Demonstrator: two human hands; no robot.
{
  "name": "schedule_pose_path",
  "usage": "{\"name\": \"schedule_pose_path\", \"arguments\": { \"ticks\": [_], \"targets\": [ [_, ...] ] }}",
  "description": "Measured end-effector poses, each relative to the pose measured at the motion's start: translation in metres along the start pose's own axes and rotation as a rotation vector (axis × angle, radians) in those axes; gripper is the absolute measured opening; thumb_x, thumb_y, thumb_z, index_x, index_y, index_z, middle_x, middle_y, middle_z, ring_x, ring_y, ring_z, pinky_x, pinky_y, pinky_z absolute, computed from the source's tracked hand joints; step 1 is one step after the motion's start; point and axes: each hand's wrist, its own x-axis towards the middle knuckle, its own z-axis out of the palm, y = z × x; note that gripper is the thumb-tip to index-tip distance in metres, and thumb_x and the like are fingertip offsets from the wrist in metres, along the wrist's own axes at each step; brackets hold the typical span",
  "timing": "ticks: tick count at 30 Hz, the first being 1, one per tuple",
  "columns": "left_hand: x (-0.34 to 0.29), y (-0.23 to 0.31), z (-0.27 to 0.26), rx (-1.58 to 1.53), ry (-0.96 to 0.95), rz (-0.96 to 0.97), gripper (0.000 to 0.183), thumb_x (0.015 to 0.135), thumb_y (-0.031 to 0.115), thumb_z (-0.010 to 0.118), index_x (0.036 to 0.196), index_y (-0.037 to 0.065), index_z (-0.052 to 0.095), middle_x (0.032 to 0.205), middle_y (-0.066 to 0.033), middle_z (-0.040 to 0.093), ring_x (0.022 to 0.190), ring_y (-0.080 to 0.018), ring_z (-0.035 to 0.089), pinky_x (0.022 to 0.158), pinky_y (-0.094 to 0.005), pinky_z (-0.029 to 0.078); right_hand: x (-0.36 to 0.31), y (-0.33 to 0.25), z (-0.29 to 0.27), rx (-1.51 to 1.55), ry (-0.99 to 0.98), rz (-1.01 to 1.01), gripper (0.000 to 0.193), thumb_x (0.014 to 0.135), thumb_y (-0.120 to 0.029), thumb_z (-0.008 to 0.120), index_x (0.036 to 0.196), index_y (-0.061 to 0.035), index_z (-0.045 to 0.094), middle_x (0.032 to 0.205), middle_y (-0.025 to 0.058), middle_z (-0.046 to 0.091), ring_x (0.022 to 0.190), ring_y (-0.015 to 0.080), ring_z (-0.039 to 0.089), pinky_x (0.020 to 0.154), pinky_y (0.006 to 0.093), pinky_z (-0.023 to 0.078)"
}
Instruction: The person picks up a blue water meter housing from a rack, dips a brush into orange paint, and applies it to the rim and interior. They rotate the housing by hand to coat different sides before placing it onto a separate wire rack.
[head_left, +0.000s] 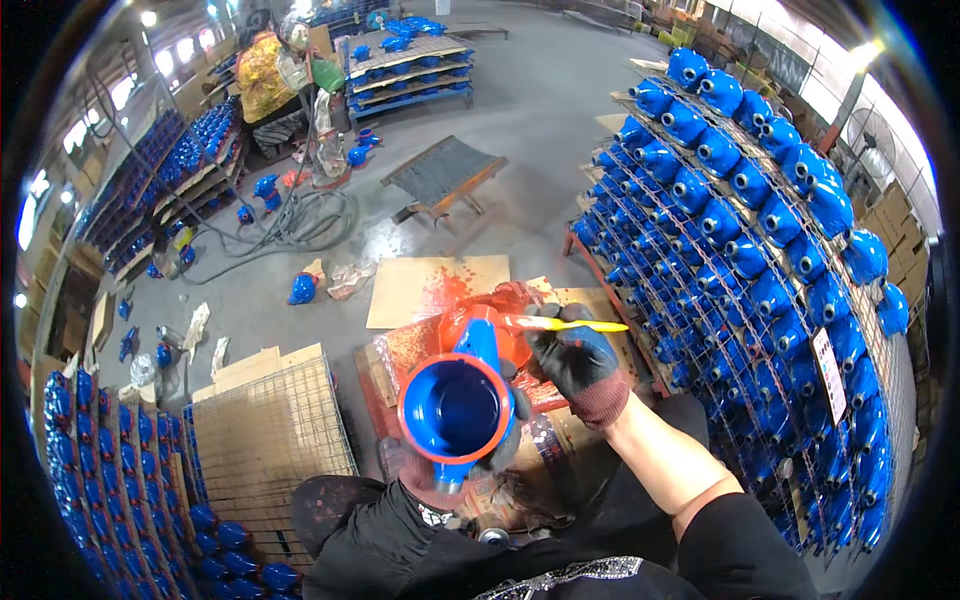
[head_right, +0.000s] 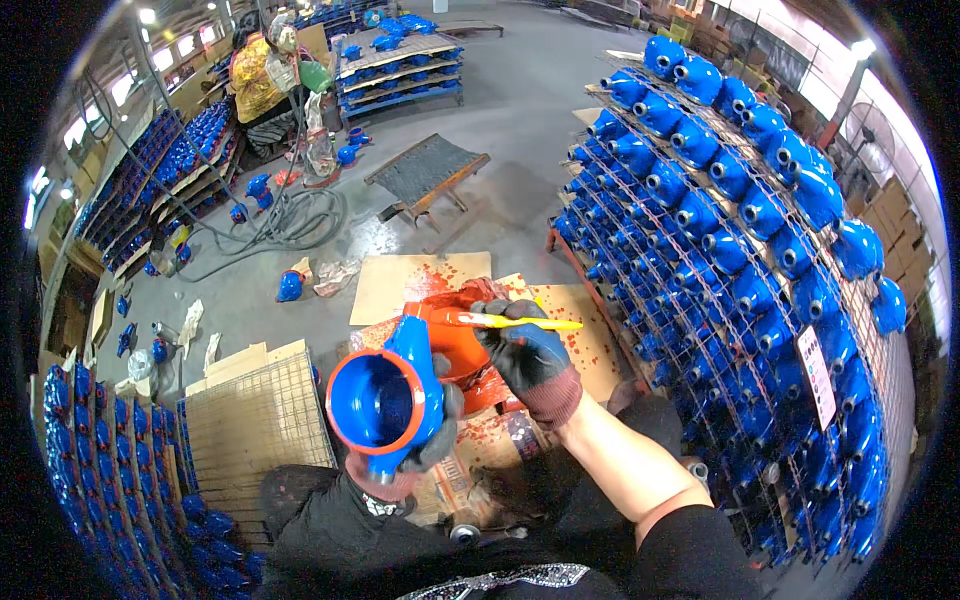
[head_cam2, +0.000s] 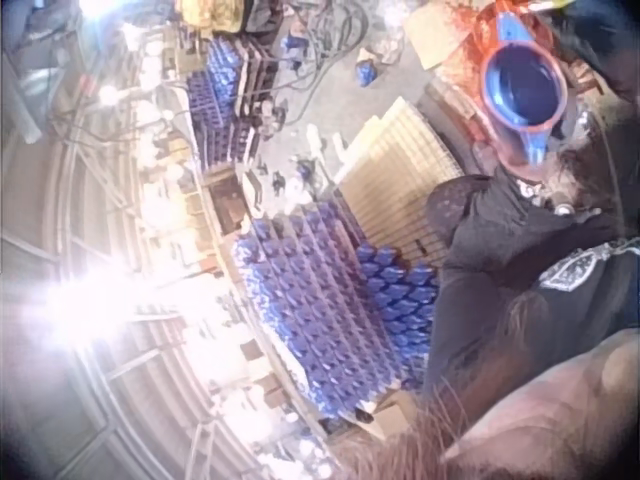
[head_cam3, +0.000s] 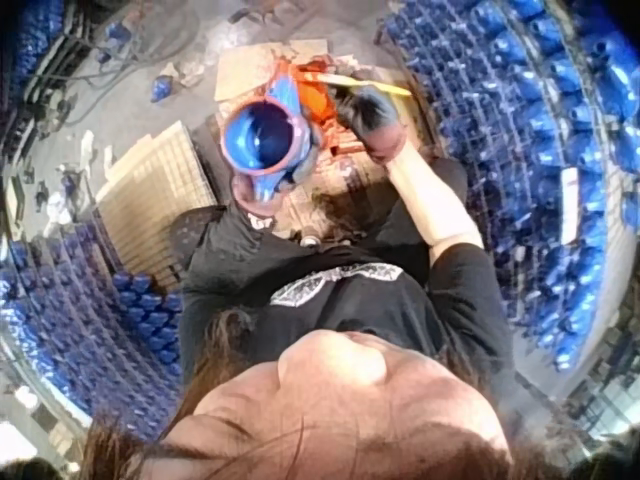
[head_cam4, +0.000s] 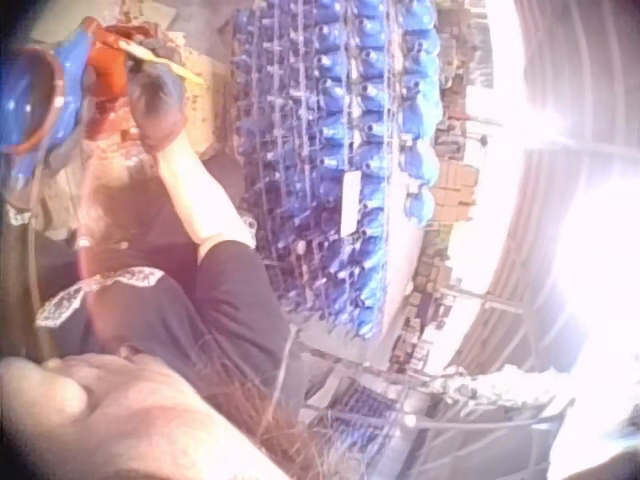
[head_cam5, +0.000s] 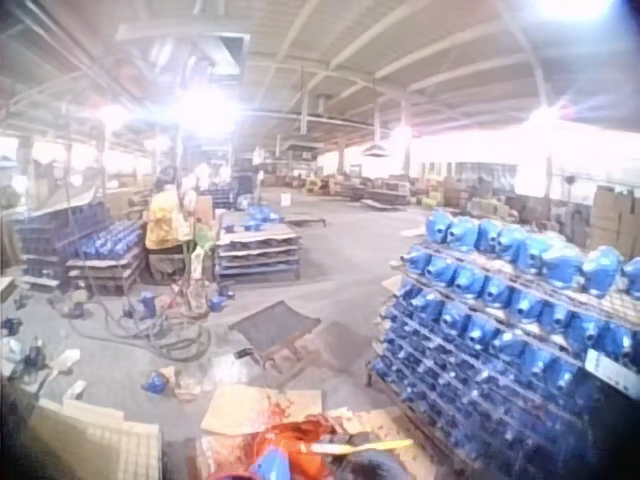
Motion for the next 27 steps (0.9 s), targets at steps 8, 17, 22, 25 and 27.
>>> {"name": "schedule_pose_path", "arguments": {
  "ticks": [8,17,22,25,27],
  "targets": [
    [-0.002,0.039,0.009,-0.081,0.251,0.347,0.065,0.096,0.051,0.042,0.14,0.003,0.039,0.141,-0.0137,0.047,0.129,-0.0316,0.046,0.108,-0.0523,0.036,0.008,-0.029,0.009,-0.475,0.184,-0.143,0.02,0.082,-0.005,0.062,0.101,-0.0033,0.055,0.104,0.0125,0.06,0.105,0.0271,0.058,0.103,0.0409,0.043],
    [0.016,0.007,-0.014,0.22,0.311,-0.036,0.062,0.089,0.04,0.061,0.137,0.004,0.043,0.132,-0.0155,0.053,0.114,-0.0326,0.059,0.09,-0.048,0.054,-0.004,-0.061,0.046,-0.912,0.196,-0.248,0.029,0.077,0.004,0.067,0.104,-0.0015,0.057,0.109,0.0132,0.062,0.1,0.0239,0.063,0.092,0.0362,0.05],
    [0.022,-0.011,-0.036,1.303,0.536,-0.029,0.07,0.076,0.035,0.076,0.13,0.002,0.046,0.121,-0.0166,0.056,0.105,-0.0323,0.061,0.085,-0.0414,0.055,-0.007,-0.05,0.06,-1.335,0.091,-0.187,0.015,0.085,-0.002,0.068,0.1,-0.0018,0.067,0.09,0.0008,0.067,0.08,0.0083,0.06,0.076,0.0224,0.048],
    [0.028,-0.017,-0.022,2.267,0.198,0.28,0.077,0.063,0.033,0.081,0.124,-0.001,0.048,0.109,-0.0218,0.053,0.097,-0.0364,0.058,0.085,-0.0431,0.05,-0.013,-0.053,0.061,-1.432,0.04,-0.094,0.015,0.083,-0.002,0.066,0.097,-0.0009,0.068,0.093,0.0044,0.068,0.085,0.0135,0.063,0.08,0.0273,0.05],
    [0.033,-0.022,-0.024,2.257,0.237,0.231,0.075,0.064,0.034,0.081,0.123,-0.001,0.049,0.109,-0.0216,0.054,0.097,-0.0368,0.058,0.085,-0.0438,0.05,-0.017,-0.056,0.063,-1.705,-0.132,-0.145,0.018,0.078,-0.002,0.066,0.096,-0.0015,0.068,0.098,0.0104,0.067,0.092,0.0215,0.065,0.083,0.0313,0.052]
  ]
}}
